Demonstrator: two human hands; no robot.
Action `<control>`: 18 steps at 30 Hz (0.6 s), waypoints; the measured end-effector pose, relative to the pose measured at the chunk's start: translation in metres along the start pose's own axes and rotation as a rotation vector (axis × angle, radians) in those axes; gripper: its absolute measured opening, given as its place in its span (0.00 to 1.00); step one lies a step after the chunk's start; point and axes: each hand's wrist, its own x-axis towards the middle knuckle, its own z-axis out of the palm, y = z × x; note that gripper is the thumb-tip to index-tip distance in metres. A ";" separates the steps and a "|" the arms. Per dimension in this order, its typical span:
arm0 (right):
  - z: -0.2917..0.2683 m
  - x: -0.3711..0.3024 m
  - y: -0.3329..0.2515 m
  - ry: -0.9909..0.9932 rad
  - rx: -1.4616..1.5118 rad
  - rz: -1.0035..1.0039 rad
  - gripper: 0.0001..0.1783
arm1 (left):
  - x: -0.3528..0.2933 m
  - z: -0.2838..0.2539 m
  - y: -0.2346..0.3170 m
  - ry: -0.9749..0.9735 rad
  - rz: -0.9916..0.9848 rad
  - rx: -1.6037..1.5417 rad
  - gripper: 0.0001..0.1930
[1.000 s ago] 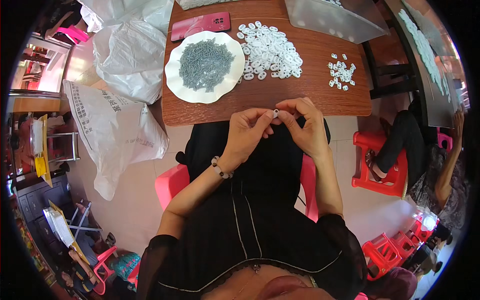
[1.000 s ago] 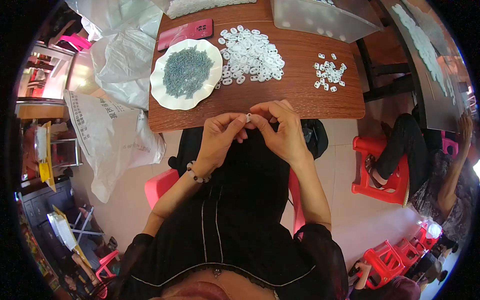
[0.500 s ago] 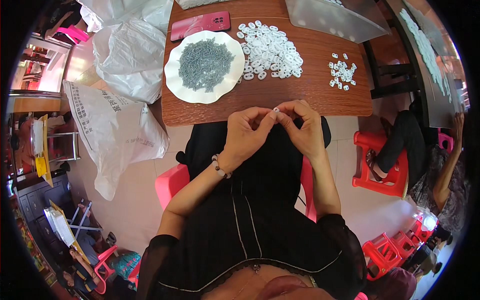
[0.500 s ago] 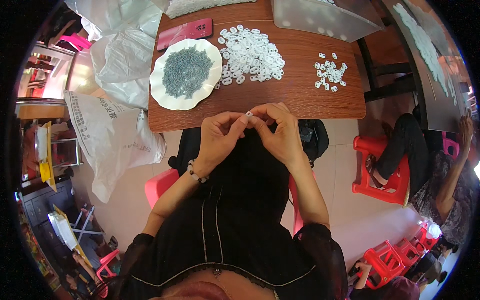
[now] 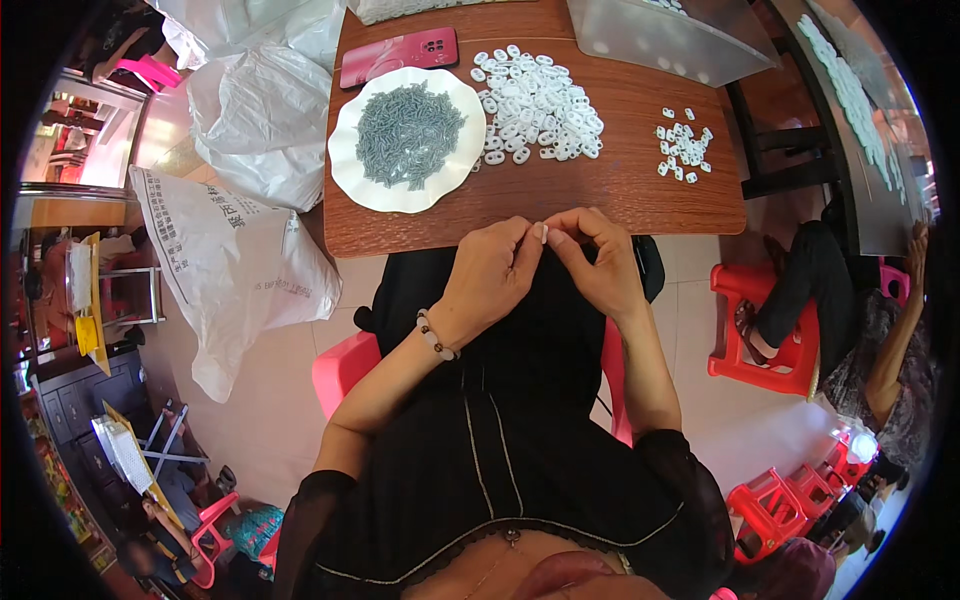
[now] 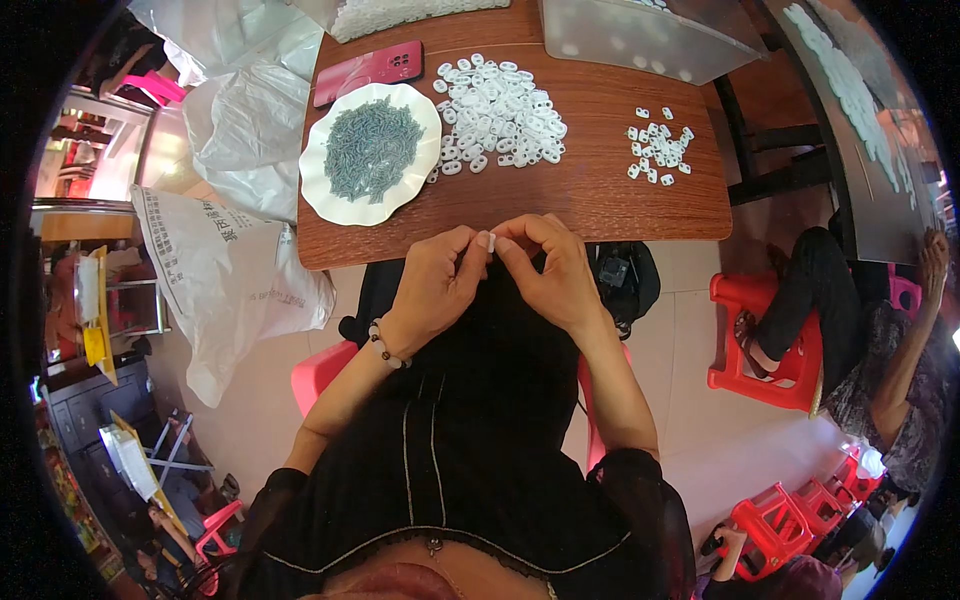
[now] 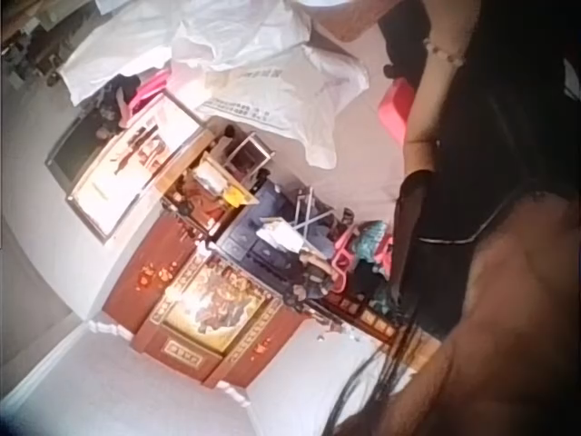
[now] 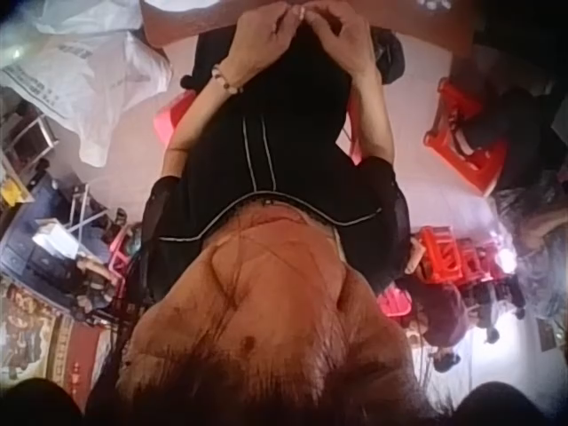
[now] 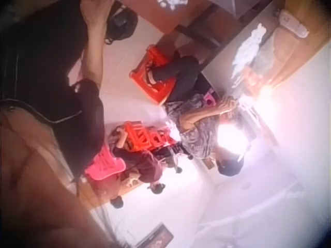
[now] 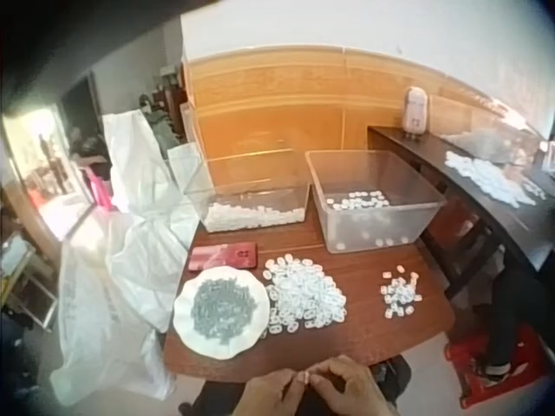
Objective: Manually assembling small white plastic components by pressing them together on a workbench.
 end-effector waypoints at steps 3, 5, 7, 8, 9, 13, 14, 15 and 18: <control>0.000 0.000 0.003 -0.003 0.048 0.023 0.07 | -0.001 0.006 -0.007 -0.001 -0.058 -0.022 0.12; -0.001 0.001 0.002 -0.035 0.071 0.023 0.08 | -0.001 0.009 -0.009 0.014 -0.078 -0.054 0.12; -0.003 0.000 0.004 -0.044 0.118 0.069 0.09 | 0.000 0.010 -0.003 0.012 -0.101 -0.097 0.12; -0.005 -0.001 0.005 -0.055 0.165 0.116 0.09 | 0.001 0.011 0.000 0.012 -0.125 -0.141 0.11; -0.006 -0.001 0.006 -0.056 0.167 0.115 0.09 | 0.001 0.013 0.000 0.013 -0.125 -0.139 0.11; -0.008 0.000 0.012 0.006 0.163 0.071 0.08 | 0.002 0.018 0.000 -0.010 -0.209 -0.281 0.11; -0.008 0.000 0.014 0.056 0.174 0.022 0.08 | 0.003 0.018 0.000 -0.002 -0.202 -0.300 0.12; -0.009 0.001 0.014 0.057 0.174 0.022 0.08 | 0.004 0.019 0.000 -0.003 -0.202 -0.300 0.12; -0.007 0.001 0.013 0.088 0.156 -0.003 0.08 | 0.007 0.019 -0.001 0.033 -0.220 -0.543 0.12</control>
